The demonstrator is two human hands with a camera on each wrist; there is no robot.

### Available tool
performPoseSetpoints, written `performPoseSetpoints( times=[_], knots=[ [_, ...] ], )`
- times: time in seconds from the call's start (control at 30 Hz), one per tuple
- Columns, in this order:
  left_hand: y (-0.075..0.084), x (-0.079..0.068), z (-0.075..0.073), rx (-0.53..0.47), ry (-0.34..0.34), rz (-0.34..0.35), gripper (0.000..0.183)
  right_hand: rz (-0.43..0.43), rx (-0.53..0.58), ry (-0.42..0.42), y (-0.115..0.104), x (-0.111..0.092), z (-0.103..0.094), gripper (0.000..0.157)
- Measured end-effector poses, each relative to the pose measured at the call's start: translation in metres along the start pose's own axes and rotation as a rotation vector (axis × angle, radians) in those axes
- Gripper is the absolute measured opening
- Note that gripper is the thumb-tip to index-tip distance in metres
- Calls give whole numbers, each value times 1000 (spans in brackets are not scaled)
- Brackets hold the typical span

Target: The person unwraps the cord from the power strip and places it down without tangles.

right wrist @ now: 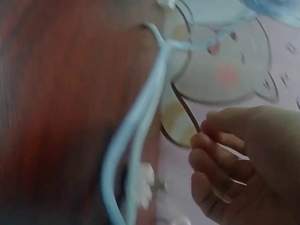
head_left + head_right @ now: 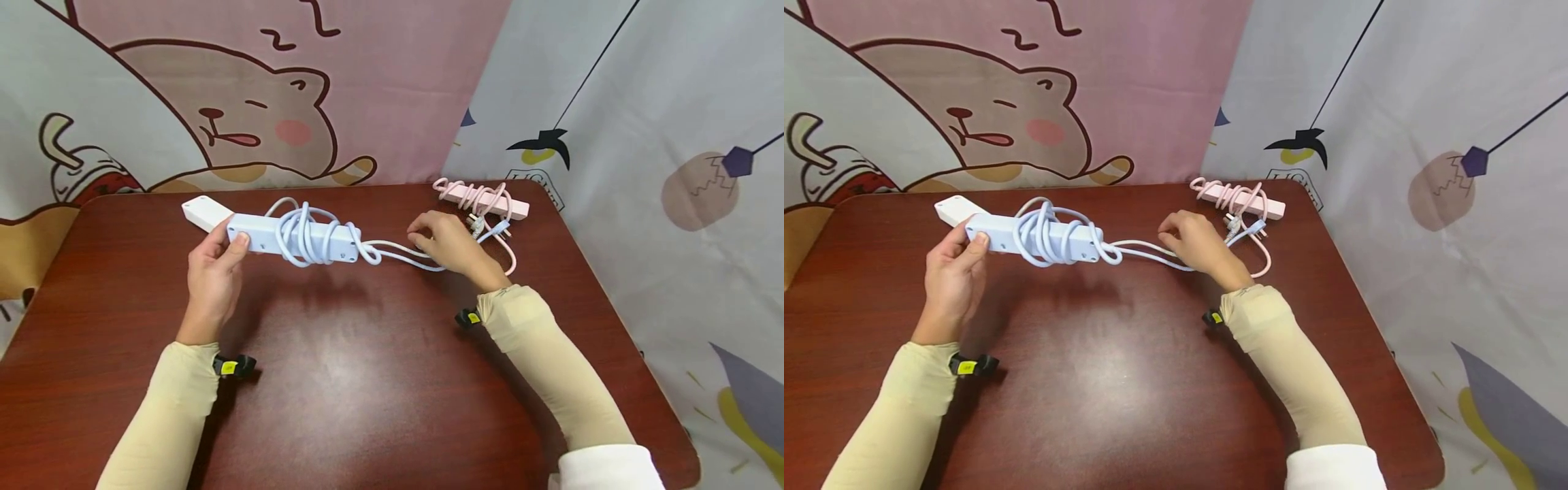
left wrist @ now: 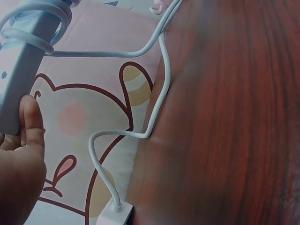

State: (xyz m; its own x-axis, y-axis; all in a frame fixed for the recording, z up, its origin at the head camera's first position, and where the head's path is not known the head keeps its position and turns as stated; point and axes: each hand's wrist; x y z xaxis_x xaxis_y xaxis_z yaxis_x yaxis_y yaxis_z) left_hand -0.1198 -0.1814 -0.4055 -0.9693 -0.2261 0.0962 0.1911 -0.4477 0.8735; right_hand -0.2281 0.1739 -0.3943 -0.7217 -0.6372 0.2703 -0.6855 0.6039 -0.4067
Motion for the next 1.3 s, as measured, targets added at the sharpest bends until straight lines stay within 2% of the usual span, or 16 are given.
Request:
performPoseSetpoints(
  times=[0.17, 0.37, 0.53, 0.77, 0.93, 1.0, 1.1, 1.3],
  knots=[
    [-3, 0, 0, -11, 2, -15, 28, -94, -51, -30, -15, 14, 29, 20],
    [-4, -1, -3, -15, -17, -16, 29, -120, -73, -54, -28, 36, 54, 28],
    [-5, -3, -6, -26, -27, -15, 29, -119, -45, -106, -30, 51, 65, 32],
    [-4, -5, -9, -4, -35, -29, 39, -97, -1, -129, -29, 57, 72, 27],
    [-4, -6, -12, -16, -37, -45, 32, -69, 32, -163, -30, 59, 76, 27],
    [-5, -7, -13, -24, -46, -51, 30, -64, 46, -152, -30, 61, 77, 25],
    [-6, -7, -15, -9, -66, -57, 29, -54, 81, -90, -29, 63, 76, 22],
    [-7, -6, -15, -3, -77, -58, 30, 38, 214, 52, -24, 68, 67, 19]
  ],
)
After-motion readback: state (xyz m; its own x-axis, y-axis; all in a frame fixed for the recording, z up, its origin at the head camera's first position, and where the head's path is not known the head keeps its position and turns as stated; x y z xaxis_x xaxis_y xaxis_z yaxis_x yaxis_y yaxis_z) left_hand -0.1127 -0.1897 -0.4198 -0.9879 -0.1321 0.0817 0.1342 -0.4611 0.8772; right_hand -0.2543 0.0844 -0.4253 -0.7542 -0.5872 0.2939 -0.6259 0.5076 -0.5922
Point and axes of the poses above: each hand's wrist, its own x-axis towards the middle knuckle, its own z-axis out of the palm, y = z × x, and after that the axes turned 10 degrees about -z, right-handed
